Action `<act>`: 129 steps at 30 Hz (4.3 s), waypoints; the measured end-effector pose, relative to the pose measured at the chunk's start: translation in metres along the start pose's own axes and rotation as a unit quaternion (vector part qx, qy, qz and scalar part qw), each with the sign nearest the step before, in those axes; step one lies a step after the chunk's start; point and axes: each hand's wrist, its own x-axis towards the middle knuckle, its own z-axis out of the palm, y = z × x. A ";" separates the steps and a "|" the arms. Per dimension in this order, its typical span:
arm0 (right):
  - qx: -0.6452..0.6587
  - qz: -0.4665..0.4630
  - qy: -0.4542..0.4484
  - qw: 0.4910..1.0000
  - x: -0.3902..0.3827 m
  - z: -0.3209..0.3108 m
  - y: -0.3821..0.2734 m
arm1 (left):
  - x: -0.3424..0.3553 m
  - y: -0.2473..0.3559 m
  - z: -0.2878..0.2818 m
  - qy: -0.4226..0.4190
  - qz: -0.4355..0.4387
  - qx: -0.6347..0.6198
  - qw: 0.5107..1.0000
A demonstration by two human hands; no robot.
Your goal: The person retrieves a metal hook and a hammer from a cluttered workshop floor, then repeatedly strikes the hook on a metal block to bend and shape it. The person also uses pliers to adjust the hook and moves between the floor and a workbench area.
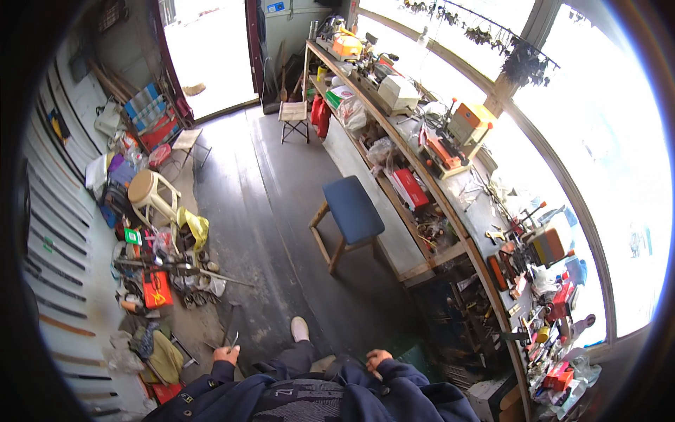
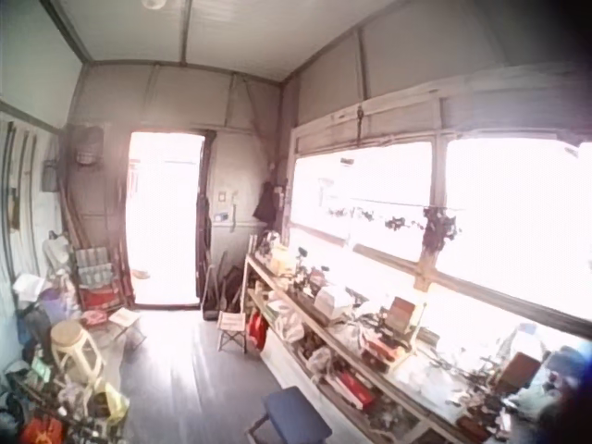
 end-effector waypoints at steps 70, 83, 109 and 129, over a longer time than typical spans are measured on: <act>0.309 -0.132 0.766 0.547 0.348 -0.575 -0.731 | 0.973 0.886 -0.003 -0.292 0.224 0.011 0.930; 0.378 -0.212 0.734 0.522 0.313 -0.569 -0.783 | 0.994 0.931 0.024 -0.286 0.234 0.032 0.929; 0.347 -0.201 0.663 0.632 0.285 -0.532 -0.838 | 0.970 0.917 0.032 -0.288 0.207 0.035 0.934; -0.119 -0.121 0.373 0.912 0.479 -0.689 -1.106 | 1.088 0.912 0.037 -0.289 0.154 0.051 0.943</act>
